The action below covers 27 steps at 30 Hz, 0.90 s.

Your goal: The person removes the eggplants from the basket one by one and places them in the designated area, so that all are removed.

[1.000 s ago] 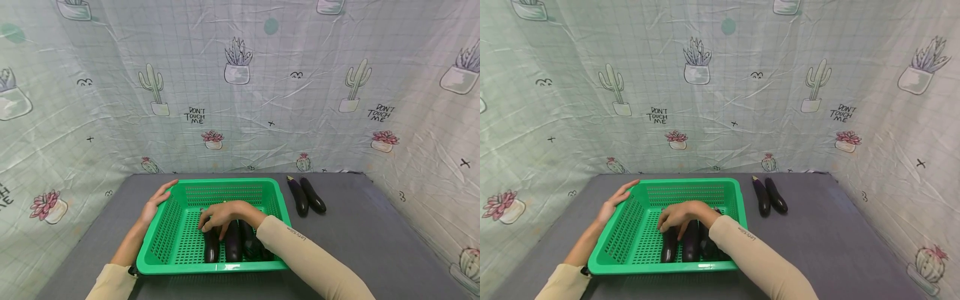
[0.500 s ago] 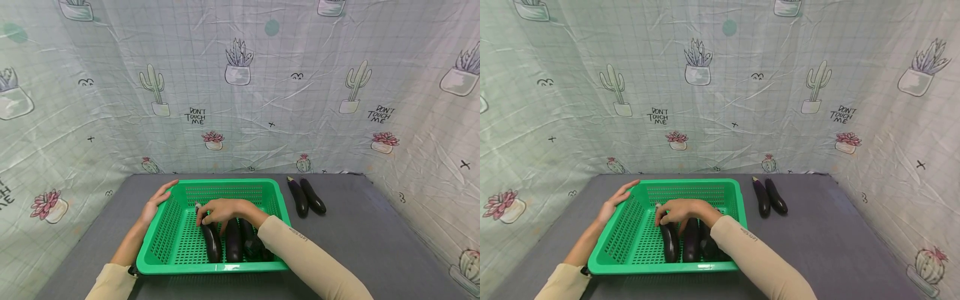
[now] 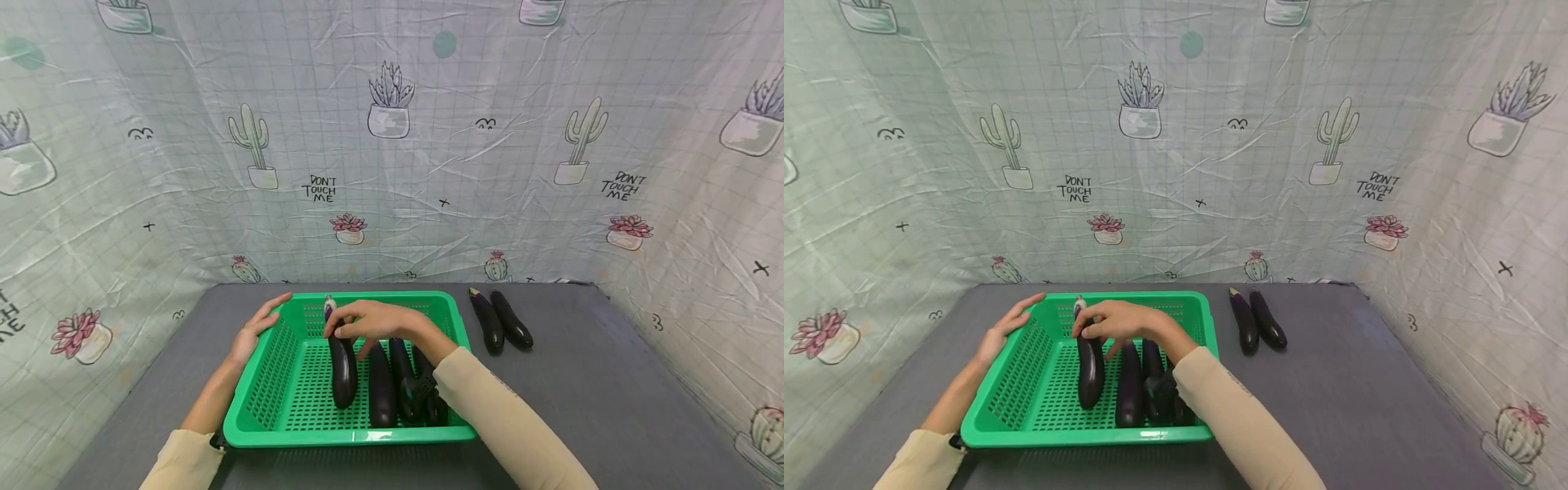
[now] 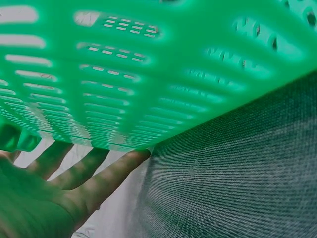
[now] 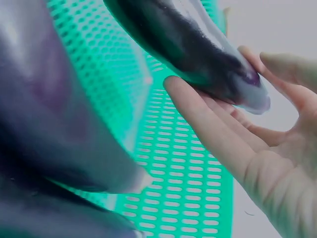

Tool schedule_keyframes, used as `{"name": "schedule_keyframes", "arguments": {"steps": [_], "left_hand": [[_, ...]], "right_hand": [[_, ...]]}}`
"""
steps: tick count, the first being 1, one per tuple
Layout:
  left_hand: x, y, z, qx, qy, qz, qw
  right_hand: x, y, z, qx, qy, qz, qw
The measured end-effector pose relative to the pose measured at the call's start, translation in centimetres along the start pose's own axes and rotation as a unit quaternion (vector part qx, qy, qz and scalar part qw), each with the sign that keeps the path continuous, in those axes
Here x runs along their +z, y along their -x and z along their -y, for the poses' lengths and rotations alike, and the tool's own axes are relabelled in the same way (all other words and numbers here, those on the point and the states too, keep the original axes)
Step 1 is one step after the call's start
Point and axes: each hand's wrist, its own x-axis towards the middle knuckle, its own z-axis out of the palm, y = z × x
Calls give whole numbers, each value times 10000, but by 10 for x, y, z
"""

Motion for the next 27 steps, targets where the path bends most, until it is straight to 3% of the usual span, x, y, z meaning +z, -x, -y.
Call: {"name": "schedule_keyframes", "arguments": {"steps": [9,27], "left_hand": [[-2,0,0,41,205,114,9997],[0,0,-1,-50,61,58,10000]], "right_hand": [[-6,11,9,-352,-175,-312,9987],[-14,29,21,-957,-524,-1169,9871]]}}
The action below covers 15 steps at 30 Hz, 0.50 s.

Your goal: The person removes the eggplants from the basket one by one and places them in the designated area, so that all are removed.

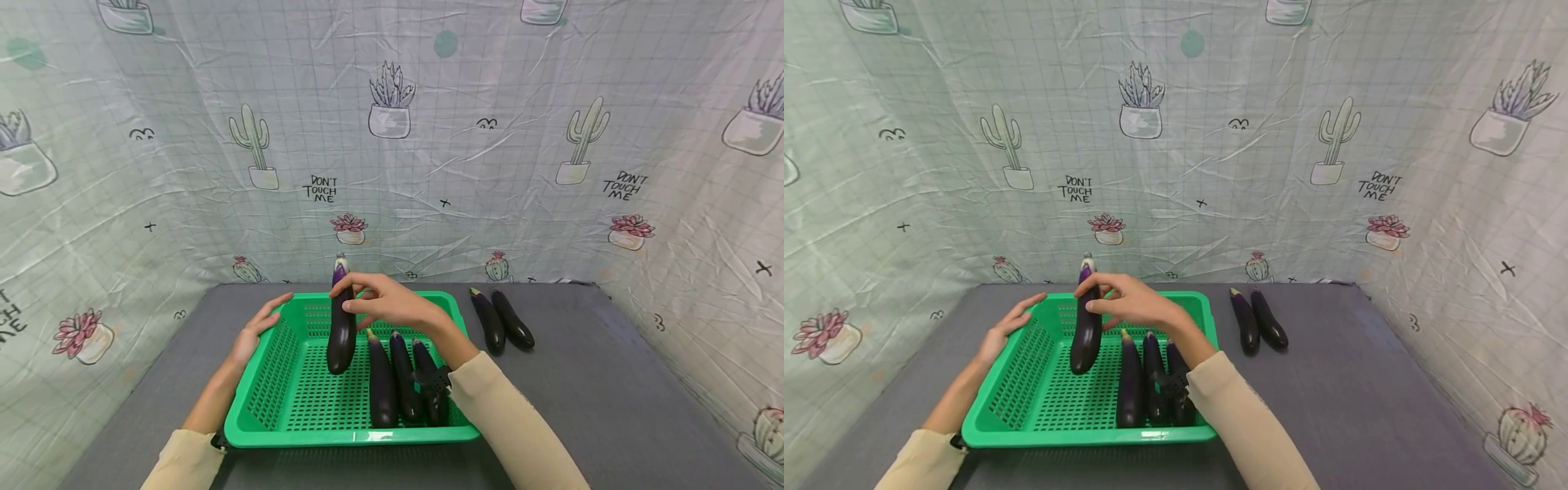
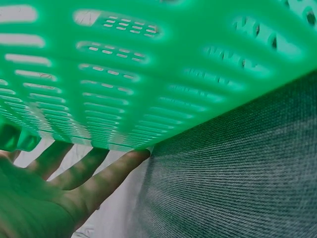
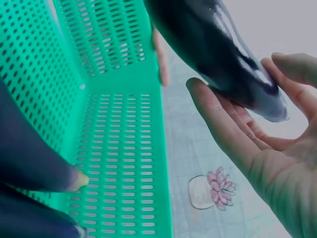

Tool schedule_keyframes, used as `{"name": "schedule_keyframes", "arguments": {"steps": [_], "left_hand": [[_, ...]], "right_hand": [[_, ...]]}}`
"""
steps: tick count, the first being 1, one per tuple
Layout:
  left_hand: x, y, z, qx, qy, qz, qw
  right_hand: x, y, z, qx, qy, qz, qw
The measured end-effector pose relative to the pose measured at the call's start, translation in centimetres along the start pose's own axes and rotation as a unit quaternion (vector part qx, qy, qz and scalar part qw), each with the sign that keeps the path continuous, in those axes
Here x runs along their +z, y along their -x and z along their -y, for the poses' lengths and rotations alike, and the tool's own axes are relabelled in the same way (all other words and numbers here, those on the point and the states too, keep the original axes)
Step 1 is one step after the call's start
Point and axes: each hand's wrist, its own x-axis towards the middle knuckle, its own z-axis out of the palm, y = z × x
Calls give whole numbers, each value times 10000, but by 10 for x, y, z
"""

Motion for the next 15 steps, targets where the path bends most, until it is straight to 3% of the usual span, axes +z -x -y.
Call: {"name": "schedule_keyframes", "arguments": {"steps": [15], "left_hand": [[0,-2,3,61,113,54,9999]], "right_hand": [[-7,19,13,-724,-254,-669,9948]]}}
